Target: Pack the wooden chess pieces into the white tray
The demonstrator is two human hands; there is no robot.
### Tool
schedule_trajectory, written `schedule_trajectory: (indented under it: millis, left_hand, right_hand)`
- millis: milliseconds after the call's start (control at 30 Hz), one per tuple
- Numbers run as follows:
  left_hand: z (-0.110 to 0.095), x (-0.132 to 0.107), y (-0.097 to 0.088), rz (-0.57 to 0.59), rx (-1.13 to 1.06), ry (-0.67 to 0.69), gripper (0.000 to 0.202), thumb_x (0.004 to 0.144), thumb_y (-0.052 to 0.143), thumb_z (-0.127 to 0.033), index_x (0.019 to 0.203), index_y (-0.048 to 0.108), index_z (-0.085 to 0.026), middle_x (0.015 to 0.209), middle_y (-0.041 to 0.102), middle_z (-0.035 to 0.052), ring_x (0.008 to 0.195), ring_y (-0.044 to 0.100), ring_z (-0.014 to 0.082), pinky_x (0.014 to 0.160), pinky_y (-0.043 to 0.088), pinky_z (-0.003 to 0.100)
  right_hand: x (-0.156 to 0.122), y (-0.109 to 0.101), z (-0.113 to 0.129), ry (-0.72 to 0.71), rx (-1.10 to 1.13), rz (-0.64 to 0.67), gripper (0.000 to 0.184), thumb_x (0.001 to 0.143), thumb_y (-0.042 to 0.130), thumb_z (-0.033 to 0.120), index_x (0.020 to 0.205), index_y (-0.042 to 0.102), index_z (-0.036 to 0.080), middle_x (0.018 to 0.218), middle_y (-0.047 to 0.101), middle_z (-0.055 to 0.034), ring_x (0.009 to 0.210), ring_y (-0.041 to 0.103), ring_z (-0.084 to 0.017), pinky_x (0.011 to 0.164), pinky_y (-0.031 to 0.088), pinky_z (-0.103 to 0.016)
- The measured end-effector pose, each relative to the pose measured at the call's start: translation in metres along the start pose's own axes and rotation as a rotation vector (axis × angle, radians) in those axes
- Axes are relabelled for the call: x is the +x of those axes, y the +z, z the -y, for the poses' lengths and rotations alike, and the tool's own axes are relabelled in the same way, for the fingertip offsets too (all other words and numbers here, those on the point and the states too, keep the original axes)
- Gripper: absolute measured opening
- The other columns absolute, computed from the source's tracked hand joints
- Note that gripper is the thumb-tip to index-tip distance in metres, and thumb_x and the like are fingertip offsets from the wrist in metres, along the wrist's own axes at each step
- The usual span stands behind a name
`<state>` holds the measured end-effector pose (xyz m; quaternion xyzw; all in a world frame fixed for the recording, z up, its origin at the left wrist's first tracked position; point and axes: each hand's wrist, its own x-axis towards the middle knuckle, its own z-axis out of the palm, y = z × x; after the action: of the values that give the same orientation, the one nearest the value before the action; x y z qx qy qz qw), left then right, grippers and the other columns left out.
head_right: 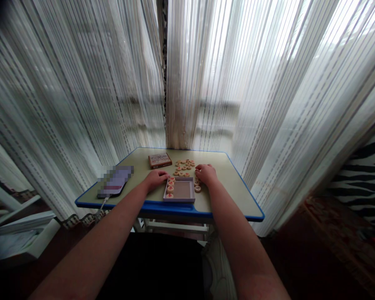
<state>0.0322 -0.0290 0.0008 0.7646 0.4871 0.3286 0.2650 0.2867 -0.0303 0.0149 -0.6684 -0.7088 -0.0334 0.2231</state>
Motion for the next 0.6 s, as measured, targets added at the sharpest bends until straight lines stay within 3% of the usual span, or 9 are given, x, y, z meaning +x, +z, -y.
schedule_trajectory:
  millis: [300,600]
  left_hand:
    - [0.001,0.0,0.0,-0.011,0.003,0.018,0.033,0.07,0.051,-0.038,0.078,0.07,-0.012,0.075,0.068,0.0048,0.071,0.059,0.0162,0.068,0.042,0.026]
    - [-0.001,-0.001,-0.002,0.005,0.042,0.034,0.033,0.071,0.05,-0.038,0.08,0.07,-0.012,0.073,0.068,0.0044,0.071,0.058,0.0169,0.068,0.042,0.026]
  right_hand:
    - [0.001,0.0,0.007,-0.031,0.156,-0.134,0.023,0.073,0.054,0.022,0.093,0.065,0.018,0.081,0.066,-0.0036,0.073,0.057,-0.014,0.071,0.044,-0.027]
    - [0.001,-0.004,0.013,-0.073,0.335,-0.272,0.017,0.074,0.054,0.024,0.086,0.065,0.017,0.08,0.063,-0.004,0.071,0.057,-0.014,0.072,0.045,-0.029]
